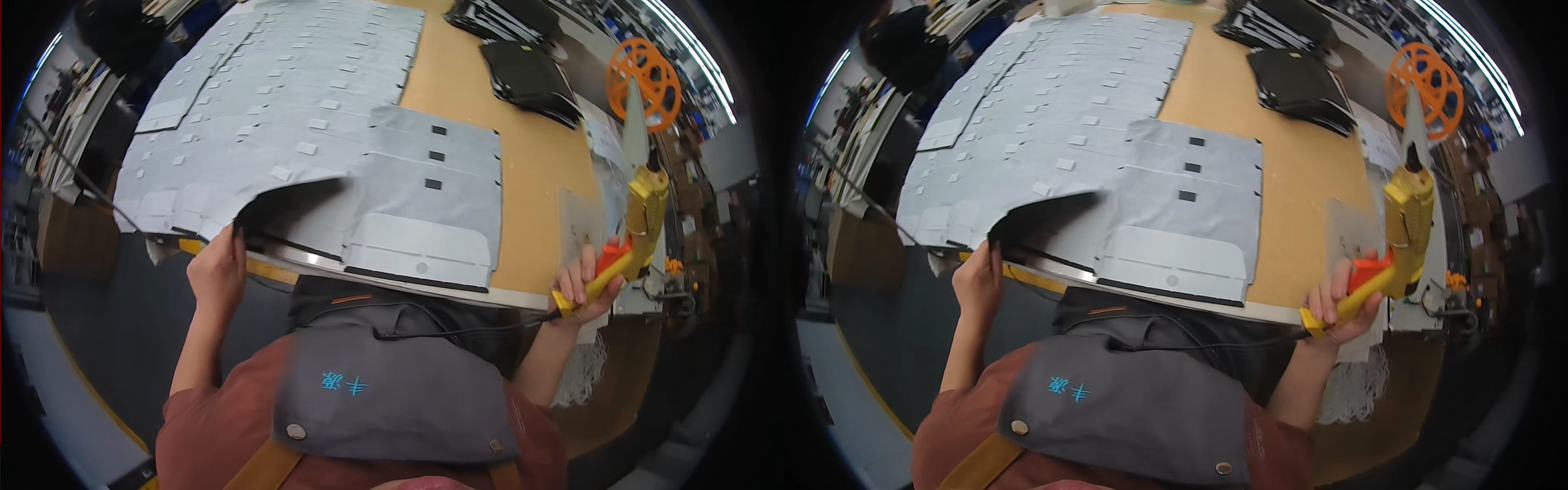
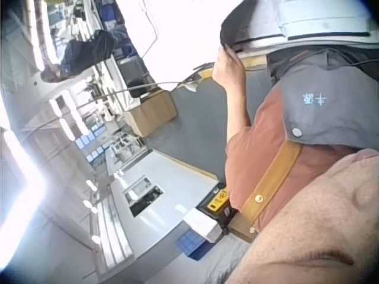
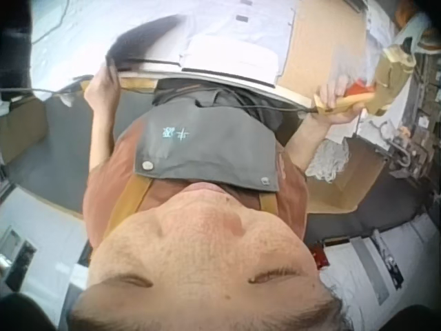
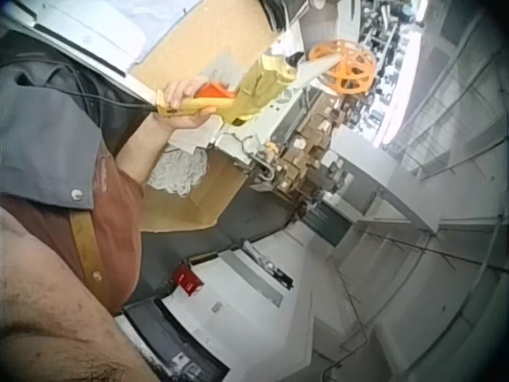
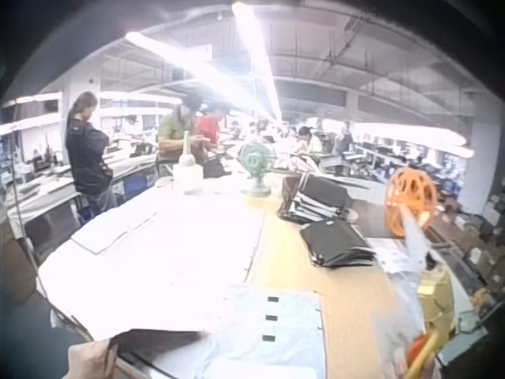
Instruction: The person uses a yellow hot glue gun to apply adhesive to small white rectangular pieces on a large grey fabric sheet. They then pick up a black fabric piece and place it onto the glued areas, pressing it down to secure it. The process is repeated for multiple sections of the fabric sheet.
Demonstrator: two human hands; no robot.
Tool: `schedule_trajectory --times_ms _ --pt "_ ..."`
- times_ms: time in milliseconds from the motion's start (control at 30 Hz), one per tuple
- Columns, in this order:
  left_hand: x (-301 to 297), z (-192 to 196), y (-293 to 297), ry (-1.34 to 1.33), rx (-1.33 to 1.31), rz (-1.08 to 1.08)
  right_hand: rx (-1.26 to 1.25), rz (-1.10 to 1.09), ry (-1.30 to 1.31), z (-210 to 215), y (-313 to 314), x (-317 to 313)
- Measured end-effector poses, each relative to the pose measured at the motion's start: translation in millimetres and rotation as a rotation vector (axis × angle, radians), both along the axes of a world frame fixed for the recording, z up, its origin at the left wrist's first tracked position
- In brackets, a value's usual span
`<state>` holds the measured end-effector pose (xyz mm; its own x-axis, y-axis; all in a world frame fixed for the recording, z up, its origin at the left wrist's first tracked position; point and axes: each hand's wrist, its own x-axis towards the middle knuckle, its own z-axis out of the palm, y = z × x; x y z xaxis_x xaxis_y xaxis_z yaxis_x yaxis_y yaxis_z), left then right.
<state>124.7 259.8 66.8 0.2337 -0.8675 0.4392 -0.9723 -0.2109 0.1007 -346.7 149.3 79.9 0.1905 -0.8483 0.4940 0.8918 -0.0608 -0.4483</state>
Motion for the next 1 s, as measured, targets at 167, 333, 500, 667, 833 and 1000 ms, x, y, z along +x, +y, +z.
schedule_trajectory --times_ms 167,333,500,667,833,1000 --pt "-18.5 -8.1 9.4 0.045 0.145 -0.297 -0.091 -0.058 0.157 9.3 -15.4 -5.5" --pt "-15.2 16.0 -11.3 0.128 0.048 -0.505 -0.069 -0.322 0.289 54.3 -28.8 -35.8" --pt "-51.6 7.7 -69.3 0.149 0.113 -0.786 -0.19 -0.286 0.416 100.5 -34.4 -61.4" --pt "-69.3 -16.3 -135.1 0.035 0.19 -0.89 0.046 -0.295 0.546 59.7 -20.5 -36.8" --pt "-62.4 -31.8 -242.5 0.16 0.214 -0.488 0.255 -0.26 0.466 12.2 -10.7 -10.0" --pt "-58.3 -25.7 -296.4 0.472 0.401 -0.333 0.29 -0.299 0.37 -16.5 -17.6 -7.7"
